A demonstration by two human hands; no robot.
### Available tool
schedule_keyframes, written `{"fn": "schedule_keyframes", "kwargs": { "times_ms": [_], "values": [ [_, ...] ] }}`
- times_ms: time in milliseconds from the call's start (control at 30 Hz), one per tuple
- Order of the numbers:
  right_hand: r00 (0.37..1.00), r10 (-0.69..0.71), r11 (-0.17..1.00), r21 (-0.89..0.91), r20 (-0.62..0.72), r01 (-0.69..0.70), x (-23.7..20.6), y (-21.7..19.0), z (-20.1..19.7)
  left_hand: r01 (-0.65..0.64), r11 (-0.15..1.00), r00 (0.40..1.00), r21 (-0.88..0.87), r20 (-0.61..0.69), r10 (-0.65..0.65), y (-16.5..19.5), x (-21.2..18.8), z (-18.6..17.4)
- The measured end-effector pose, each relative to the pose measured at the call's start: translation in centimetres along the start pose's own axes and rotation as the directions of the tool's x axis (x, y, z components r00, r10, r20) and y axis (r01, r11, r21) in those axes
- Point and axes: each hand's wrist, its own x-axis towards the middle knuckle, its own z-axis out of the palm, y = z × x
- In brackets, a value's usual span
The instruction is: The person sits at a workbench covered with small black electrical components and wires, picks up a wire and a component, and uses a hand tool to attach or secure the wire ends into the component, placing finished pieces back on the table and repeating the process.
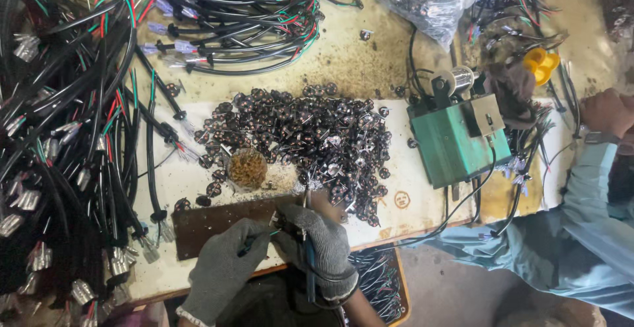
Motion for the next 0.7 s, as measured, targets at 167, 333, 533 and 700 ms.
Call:
{"fn": "schedule_keyframes", "kwargs": {
  "times_ms": [167,333,533,700],
  "values": [
    [0.996,0.077,0.997,0.022,0.035,-0.078,-0.5,0.5,-0.3,-0.008,0.997,1.0,-0.075,0.001,0.008,-0.4,0.0,0.5],
    [0.995,0.095,0.984,0.145,0.044,-0.1,-0.4,0.4,-0.1,-0.142,0.99,0.989,0.007,-0.042,0.142,-0.3,0.4,0.3],
    [0.999,-0.046,0.999,-0.003,-0.013,0.046,0.0,-0.9,-0.5,-0.126,0.992,0.992,-0.01,-0.023,0.125,-0.5,0.6,0.3],
    [0.876,0.463,0.639,0.633,0.137,-0.436,0.9,-2.5,-0.7,-0.151,0.988,0.989,0.015,-0.002,0.151,-0.2,0.6,0.1]
  ]
}}
